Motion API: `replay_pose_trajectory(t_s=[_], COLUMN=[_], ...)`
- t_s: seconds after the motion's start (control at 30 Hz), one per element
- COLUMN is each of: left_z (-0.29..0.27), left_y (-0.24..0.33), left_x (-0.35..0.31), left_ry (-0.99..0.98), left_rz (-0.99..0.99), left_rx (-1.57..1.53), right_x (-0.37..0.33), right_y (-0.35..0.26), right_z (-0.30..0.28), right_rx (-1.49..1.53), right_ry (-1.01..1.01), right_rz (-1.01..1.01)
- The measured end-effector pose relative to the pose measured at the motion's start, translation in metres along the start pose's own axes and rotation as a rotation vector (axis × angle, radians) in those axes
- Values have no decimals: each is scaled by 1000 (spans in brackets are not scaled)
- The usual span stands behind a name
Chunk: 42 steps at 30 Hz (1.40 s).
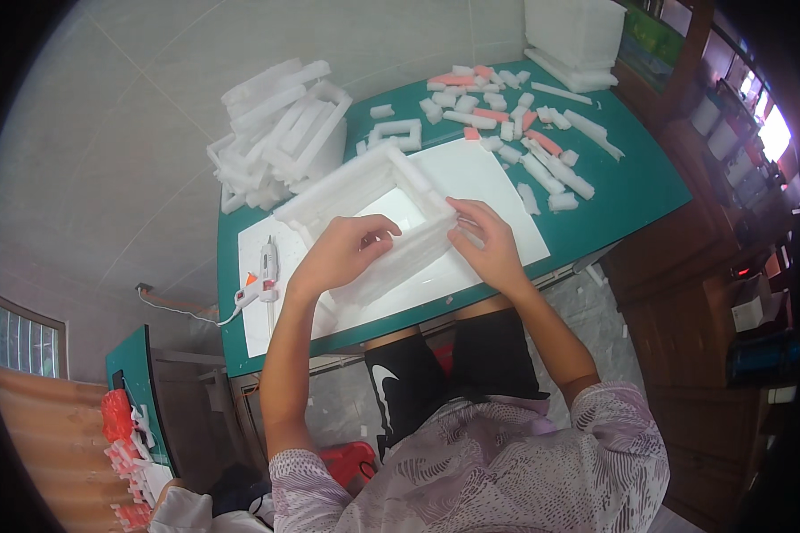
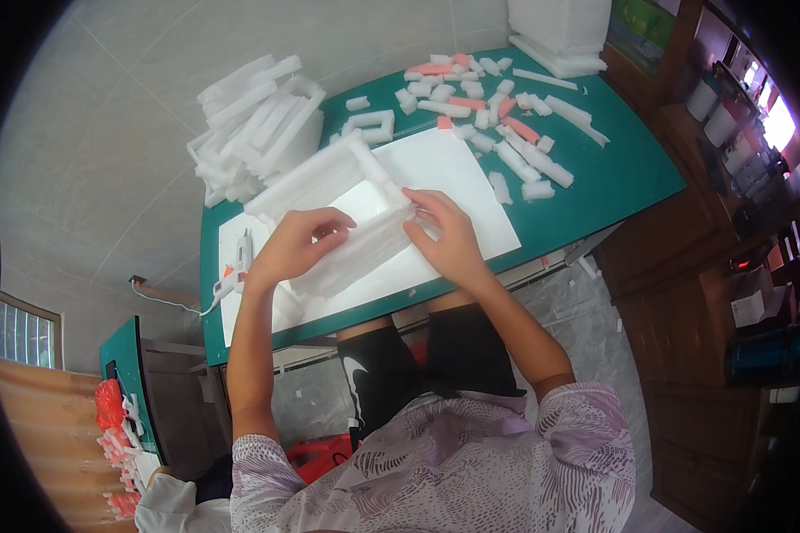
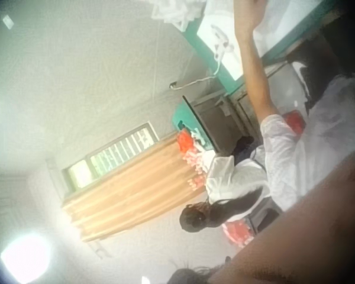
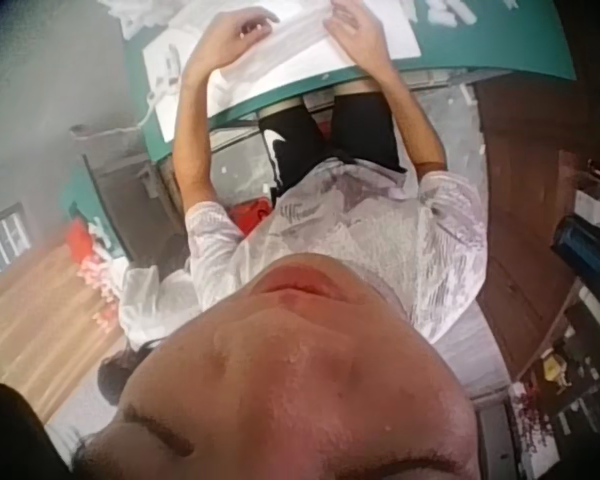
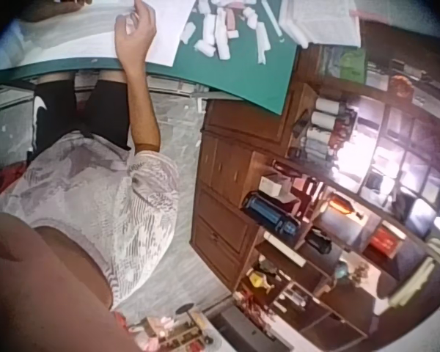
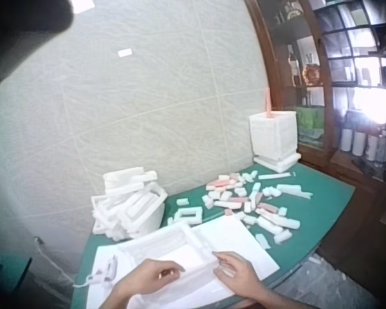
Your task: Assembling a rectangular foam structure using a hot glue gun and pre-cut foam pieces.
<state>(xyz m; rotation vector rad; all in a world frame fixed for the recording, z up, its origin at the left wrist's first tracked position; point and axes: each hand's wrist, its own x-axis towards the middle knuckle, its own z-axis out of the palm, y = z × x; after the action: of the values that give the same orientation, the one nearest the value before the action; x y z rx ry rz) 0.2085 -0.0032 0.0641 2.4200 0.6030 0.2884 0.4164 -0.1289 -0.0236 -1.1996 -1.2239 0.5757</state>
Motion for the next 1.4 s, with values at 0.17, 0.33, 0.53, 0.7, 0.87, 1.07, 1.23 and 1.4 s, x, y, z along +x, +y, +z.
replay_pose_trajectory(t_s=[0.17, 0.33, 0.53, 0.7, 0.87, 1.07, 1.23, 1.4], left_z=[-1, -5, -3, -3, -2, -2, -2, -6], left_y=[-1, 0, -10, -3, -3, 0, 1, 6], left_x=[1, 0, -7, -6, -5, -6, -9, -15], left_ry=[-6, -21, 24, 0, -10, -1, 53, 89], left_rz=[20, 33, 82, 67, 85, 64, 95, 100], left_rx=[11, -6, -36, -41, -30, -28, -6, -12], right_x=[-1, -3, -7, -14, -24, -52, -77, -83], right_y=[3, 5, 17, 17, 21, 36, 53, 50], right_z=[-2, -11, -31, -44, -65, -100, -113, -111], right_rx=[8, 160, 465, 542, 764, 828, 877, 940], right_ry=[-2, 17, 182, 291, 411, 513, 454, 446], right_rz=[-12, 68, 156, 233, 252, 270, 242, 260])
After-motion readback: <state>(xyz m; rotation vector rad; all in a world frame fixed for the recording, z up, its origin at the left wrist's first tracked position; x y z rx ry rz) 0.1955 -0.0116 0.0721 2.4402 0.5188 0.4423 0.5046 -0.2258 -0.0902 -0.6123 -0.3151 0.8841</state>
